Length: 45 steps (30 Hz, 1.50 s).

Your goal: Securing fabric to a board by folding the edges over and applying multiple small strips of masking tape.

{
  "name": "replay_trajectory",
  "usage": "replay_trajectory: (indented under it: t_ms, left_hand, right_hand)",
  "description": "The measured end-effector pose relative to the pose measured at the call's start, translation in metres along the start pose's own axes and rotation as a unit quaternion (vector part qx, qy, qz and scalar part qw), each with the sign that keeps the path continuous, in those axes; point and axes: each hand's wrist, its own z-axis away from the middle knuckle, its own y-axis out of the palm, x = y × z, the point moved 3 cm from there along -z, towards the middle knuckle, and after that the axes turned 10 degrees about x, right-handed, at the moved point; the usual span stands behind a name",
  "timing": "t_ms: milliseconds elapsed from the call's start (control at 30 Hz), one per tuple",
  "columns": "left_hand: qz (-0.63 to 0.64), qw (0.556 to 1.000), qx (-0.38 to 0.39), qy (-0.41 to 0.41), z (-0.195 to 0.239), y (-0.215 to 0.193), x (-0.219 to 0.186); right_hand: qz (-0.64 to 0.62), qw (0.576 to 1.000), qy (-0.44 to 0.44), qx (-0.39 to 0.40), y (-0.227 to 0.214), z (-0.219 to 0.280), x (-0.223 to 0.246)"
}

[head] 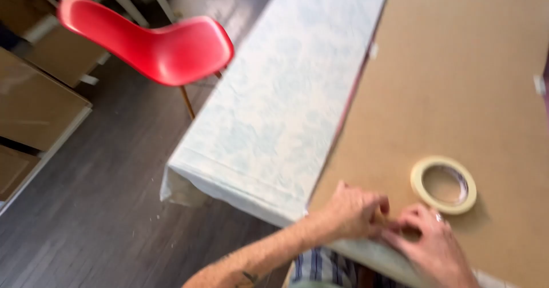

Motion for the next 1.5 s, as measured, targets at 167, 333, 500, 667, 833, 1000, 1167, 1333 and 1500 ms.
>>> replay_trajectory:
  t_ms: [167, 333, 500, 667, 833, 1000, 1167, 1333, 1500]
  left_hand:
    - [-0.001, 0.999, 0.033, 0.001, 0.004, -0.009, -0.003]
    - [0.021, 0.998, 0.06, 0.01, 0.004, -0.006, 0.003]
    - [0.009, 0.999, 0.038, 0.007, 0.0, -0.002, 0.007]
    - [0.005, 0.999, 0.03, 0.039, 0.005, -0.01, -0.002]
    - [0.003, 0.998, 0.038, 0.043, 0.009, -0.013, -0.004]
    - [-0.018, 0.998, 0.048, 0.033, 0.015, -0.02, -0.008]
    - [-0.026, 0.997, 0.005, 0.066, 0.017, -0.022, -0.004]
    - [0.011, 0.997, 0.024, 0.079, 0.02, -0.022, 0.002]
    - [0.017, 0.998, 0.016, 0.06, 0.027, -0.041, -0.01]
  right_hand:
    - [0.002, 1.0, 0.014, -0.028, 0.007, -0.01, -0.007]
    - [-0.01, 0.998, 0.025, -0.059, 0.015, -0.016, -0.014]
    - [-0.044, 0.999, 0.001, 0.013, -0.005, -0.003, 0.01]
    - [-0.065, 0.997, -0.029, 0.008, -0.015, 0.007, 0.019]
    - [-0.066, 0.997, -0.005, 0.03, -0.02, 0.014, 0.032]
    - [-0.045, 0.998, -0.044, 0.0, -0.019, 0.014, 0.03]
    - [-0.034, 0.995, -0.097, 0.001, -0.025, 0.019, 0.037]
    - [-0.048, 0.992, -0.111, 0.038, -0.033, 0.031, 0.042]
    - [-0.102, 0.983, -0.142, 0.048, -0.04, 0.03, 0.042]
